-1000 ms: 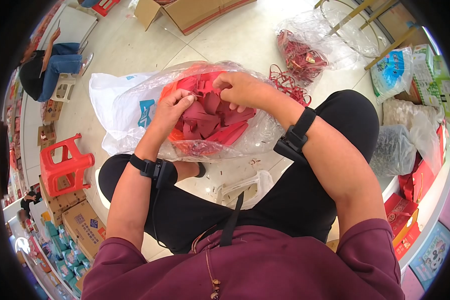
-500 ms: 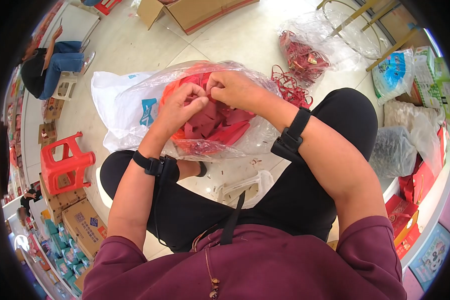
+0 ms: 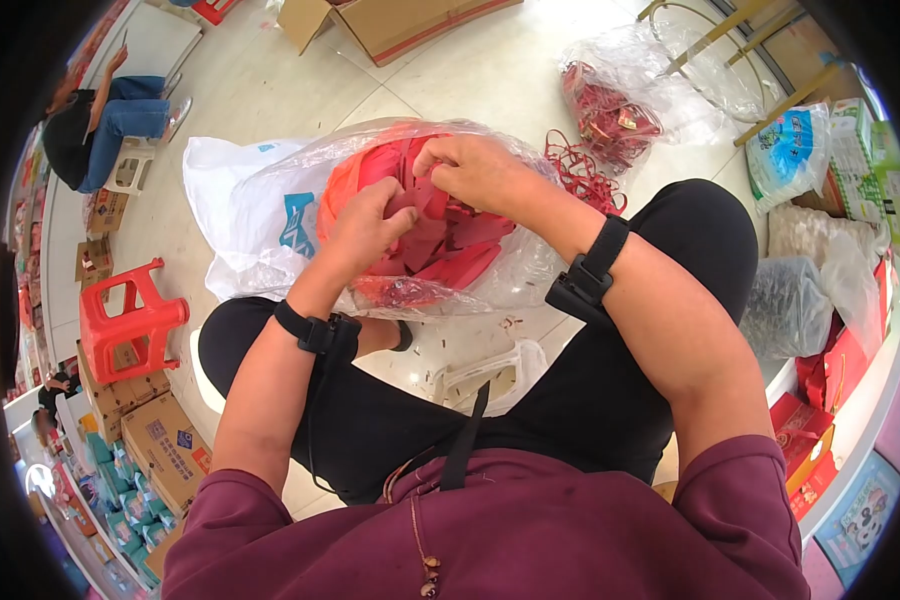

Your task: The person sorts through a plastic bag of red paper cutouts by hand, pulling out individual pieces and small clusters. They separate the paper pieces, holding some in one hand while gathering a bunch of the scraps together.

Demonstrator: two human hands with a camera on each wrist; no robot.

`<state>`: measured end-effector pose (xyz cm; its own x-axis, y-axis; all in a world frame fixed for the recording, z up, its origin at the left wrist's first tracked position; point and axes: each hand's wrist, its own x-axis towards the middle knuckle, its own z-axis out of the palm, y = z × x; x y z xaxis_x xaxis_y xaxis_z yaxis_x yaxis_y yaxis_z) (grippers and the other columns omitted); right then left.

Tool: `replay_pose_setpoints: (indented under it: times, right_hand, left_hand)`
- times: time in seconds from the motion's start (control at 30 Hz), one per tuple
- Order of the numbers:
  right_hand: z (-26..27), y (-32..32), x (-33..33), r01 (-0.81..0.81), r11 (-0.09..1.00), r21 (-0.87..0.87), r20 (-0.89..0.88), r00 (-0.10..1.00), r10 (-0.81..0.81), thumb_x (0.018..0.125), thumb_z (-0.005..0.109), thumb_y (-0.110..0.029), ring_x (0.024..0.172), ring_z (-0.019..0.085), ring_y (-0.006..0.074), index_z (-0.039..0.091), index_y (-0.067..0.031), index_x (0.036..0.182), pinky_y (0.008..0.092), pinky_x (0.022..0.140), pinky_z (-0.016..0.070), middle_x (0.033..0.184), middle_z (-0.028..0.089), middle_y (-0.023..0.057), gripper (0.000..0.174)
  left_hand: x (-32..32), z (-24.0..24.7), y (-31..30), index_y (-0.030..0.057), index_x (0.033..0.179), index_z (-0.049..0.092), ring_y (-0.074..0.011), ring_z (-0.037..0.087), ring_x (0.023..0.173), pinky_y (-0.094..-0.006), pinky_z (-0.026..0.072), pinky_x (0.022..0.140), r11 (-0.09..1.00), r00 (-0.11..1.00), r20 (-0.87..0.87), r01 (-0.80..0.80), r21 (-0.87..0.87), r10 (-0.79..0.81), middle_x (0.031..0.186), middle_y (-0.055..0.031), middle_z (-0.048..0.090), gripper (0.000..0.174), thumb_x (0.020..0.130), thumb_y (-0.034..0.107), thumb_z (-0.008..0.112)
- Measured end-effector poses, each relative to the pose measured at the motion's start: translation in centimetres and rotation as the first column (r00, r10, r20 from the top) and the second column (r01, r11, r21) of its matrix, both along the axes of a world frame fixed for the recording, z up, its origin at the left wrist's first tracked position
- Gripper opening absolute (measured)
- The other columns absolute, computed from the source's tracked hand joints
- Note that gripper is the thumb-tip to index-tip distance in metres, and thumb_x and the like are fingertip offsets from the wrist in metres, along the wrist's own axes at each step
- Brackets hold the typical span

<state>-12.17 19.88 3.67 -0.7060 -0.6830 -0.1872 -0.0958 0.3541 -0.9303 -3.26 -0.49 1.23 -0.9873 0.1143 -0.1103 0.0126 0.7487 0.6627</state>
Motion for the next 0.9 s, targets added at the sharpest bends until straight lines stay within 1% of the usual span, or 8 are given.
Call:
replay_pose_setpoints:
  times: [0.1, 0.2, 0.4, 0.47, 0.6, 0.7, 0.8, 0.9]
  right_hand:
    - [0.4, 0.1, -0.1, 0.008, 0.999, 0.048, -0.015, 1.0, -0.008, 0.09, 0.051, -0.012, 0.058, 0.053, 0.0097, 0.069, -0.0065, 0.097, 0.0275, 0.053, 0.0441, 0.069, 0.061, 0.0022, 0.019]
    - [0.7, 0.2, -0.1, 0.007, 0.996, 0.093, 0.015, 1.0, -0.008, 0.089, 0.059, -0.02, 0.064, 0.062, 0.0169, 0.071, -0.006, 0.09, 0.0336, 0.063, 0.051, 0.073, 0.067, 0.009, 0.019]
    - [1.2, 0.5, 0.1, -0.162, 0.98, 0.117, 0.028, 0.987, 0.159, 0.091, 0.061, -0.029, 0.063, 0.06, 0.0146, 0.071, -0.0071, 0.091, 0.0317, 0.06, 0.0512, 0.074, 0.066, 0.006, 0.023]
    - [-0.8, 0.5, 0.0, -0.169, 0.985, 0.028, -0.06, 0.984, 0.17, 0.091, 0.062, -0.03, 0.063, 0.058, 0.0127, 0.071, -0.0079, 0.093, 0.0294, 0.058, 0.0511, 0.076, 0.066, 0.0039, 0.024]
    - [2.1, 0.4, -0.1, -0.013, 1.0, 0.01, 0.192, 0.981, 0.011, 0.092, 0.062, -0.026, 0.062, 0.057, 0.0102, 0.07, -0.0079, 0.094, 0.0254, 0.057, 0.05, 0.081, 0.065, 0.0005, 0.02]
    - [2.8, 1.1, -1.1, 0.067, 0.995, -0.075, 0.27, 0.962, -0.045, 0.095, 0.06, -0.024, 0.058, 0.055, 0.0084, 0.068, -0.0061, 0.092, 0.0239, 0.059, 0.0487, 0.083, 0.065, -0.0029, 0.02]
    - [2.0, 1.1, -0.7, 0.079, 0.997, -0.013, 0.162, 0.984, -0.075, 0.095, 0.058, -0.023, 0.057, 0.055, 0.008, 0.067, -0.0052, 0.091, 0.0241, 0.058, 0.0491, 0.082, 0.066, -0.0013, 0.02]
    - [1.4, 0.8, -0.5, -0.027, 1.0, 0.0, 0.19, 0.981, 0.027, 0.096, 0.057, -0.02, 0.054, 0.054, 0.0081, 0.066, -0.0055, 0.098, 0.0241, 0.056, 0.0496, 0.081, 0.066, 0.0008, 0.018]
  left_hand:
    - [-0.4, -0.6, -1.2, -0.0002, 0.092, 0.056, -0.0261, 0.059, 0.072, -0.0387, 0.0477, 0.068, 0.998, 1.0, -0.025, 0.011, -0.065, -0.013, 0.077, -0.0135, 0.059, 0.025, 0.088, 0.019, 0.071]
    - [-0.1, 0.2, -1.1, 0.0003, 0.094, 0.056, -0.0211, 0.059, 0.071, -0.0351, 0.0478, 0.067, 0.993, 0.981, 0.178, -0.095, 0.07, 0.082, 0.077, -0.0113, 0.059, 0.022, 0.088, 0.016, 0.07]
    - [-0.1, 0.0, -0.9, 0.0019, 0.095, 0.056, -0.0162, 0.06, 0.072, -0.0319, 0.0485, 0.066, 0.976, 0.995, 0.012, -0.098, 0.195, 0.097, 0.078, -0.0075, 0.062, 0.016, 0.089, 0.011, 0.068]
    - [-0.1, 0.0, -1.0, 0.0024, 0.096, 0.057, -0.0168, 0.062, 0.074, -0.0325, 0.0497, 0.068, 0.988, 0.997, -0.032, -0.066, 0.14, 0.071, 0.08, -0.0081, 0.064, 0.016, 0.089, 0.013, 0.068]
    - [-0.5, -1.3, -1.7, 0.0028, 0.097, 0.06, -0.0176, 0.066, 0.078, -0.0328, 0.0516, 0.071, 0.979, 0.99, -0.143, -0.019, -0.201, -0.011, 0.083, -0.0094, 0.068, 0.016, 0.09, 0.015, 0.067]
    - [-0.2, -3.7, -3.6, 0.0036, 0.098, 0.061, -0.0182, 0.066, 0.077, -0.0334, 0.0515, 0.07, 0.952, 0.997, -0.079, -0.046, -0.302, 0.023, 0.081, -0.0107, 0.066, 0.017, 0.09, 0.018, 0.067]
    - [-0.3, -3.7, -3.7, 0.0043, 0.095, 0.062, -0.0148, 0.064, 0.078, -0.0314, 0.05, 0.069, 0.994, 0.99, 0.095, -0.106, -0.014, 0.107, 0.08, -0.0058, 0.066, 0.017, 0.091, 0.02, 0.068]
    - [-1.1, -3.5, -3.6, 0.0039, 0.096, 0.065, -0.014, 0.062, 0.076, -0.031, 0.0486, 0.067, 0.906, 0.955, 0.287, -0.189, 0.377, 0.08, 0.081, -0.0036, 0.066, 0.021, 0.09, 0.024, 0.068]
